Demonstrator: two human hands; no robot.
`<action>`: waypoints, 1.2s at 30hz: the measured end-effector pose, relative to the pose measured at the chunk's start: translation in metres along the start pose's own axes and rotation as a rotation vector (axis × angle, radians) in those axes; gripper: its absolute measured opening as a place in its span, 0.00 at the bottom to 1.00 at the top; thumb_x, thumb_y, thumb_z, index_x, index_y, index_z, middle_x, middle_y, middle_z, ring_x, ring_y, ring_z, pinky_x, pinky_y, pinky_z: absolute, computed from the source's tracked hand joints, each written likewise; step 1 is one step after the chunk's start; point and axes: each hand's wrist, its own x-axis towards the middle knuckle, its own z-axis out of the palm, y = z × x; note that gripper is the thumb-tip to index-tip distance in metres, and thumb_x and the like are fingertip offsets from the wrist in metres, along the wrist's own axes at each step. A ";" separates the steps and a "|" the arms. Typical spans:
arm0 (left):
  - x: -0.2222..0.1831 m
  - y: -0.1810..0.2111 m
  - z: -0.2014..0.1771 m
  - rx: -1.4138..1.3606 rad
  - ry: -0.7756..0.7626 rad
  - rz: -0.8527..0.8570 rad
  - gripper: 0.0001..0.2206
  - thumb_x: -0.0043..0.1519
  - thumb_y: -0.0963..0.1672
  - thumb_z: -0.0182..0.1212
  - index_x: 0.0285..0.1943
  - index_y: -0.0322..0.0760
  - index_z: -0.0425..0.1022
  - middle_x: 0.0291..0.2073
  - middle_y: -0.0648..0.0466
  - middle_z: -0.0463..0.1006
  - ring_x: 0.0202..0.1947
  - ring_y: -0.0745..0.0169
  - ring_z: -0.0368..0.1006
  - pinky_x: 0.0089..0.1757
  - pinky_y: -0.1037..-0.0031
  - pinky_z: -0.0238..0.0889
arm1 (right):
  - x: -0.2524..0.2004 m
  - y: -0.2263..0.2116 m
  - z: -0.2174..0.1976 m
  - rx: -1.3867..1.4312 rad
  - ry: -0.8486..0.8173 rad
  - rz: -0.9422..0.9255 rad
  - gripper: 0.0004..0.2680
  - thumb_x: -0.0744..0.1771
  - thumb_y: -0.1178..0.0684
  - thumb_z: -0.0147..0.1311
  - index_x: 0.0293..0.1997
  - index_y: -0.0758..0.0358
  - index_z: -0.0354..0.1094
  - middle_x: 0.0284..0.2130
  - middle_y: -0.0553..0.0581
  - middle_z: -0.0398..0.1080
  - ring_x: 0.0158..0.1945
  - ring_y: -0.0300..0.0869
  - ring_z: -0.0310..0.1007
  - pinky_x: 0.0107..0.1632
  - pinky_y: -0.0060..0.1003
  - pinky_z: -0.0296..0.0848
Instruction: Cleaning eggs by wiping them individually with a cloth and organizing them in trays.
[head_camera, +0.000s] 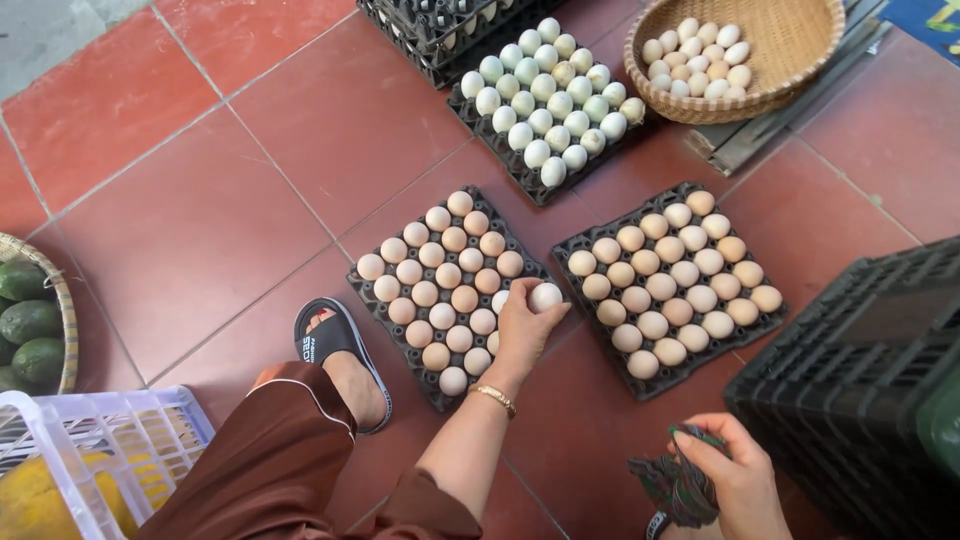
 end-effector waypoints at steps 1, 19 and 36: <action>0.013 -0.006 0.003 -0.002 0.006 -0.006 0.24 0.48 0.50 0.71 0.53 0.47 0.71 0.46 0.57 0.79 0.45 0.65 0.75 0.47 0.73 0.68 | 0.003 -0.003 0.003 -0.007 -0.004 0.002 0.05 0.68 0.60 0.59 0.41 0.74 0.73 0.35 0.68 0.75 0.37 0.57 0.70 0.38 0.54 0.69; 0.093 -0.128 0.025 0.611 0.364 0.557 0.26 0.51 0.47 0.72 0.60 0.47 0.73 0.56 0.59 0.79 0.55 0.55 0.72 0.52 0.60 0.56 | 0.083 0.042 0.018 -0.048 0.015 0.076 0.05 0.65 0.66 0.63 0.43 0.76 0.77 0.34 0.73 0.80 0.41 0.55 0.76 0.51 0.47 0.72; 0.087 -0.059 -0.019 -1.258 -0.194 -0.515 0.16 0.62 0.53 0.53 0.41 0.36 0.68 0.23 0.46 0.72 0.19 0.64 0.60 0.25 0.77 0.55 | 0.085 0.043 0.023 -0.020 -0.015 0.054 0.06 0.66 0.66 0.60 0.45 0.77 0.75 0.33 0.77 0.79 0.40 0.59 0.76 0.52 0.50 0.74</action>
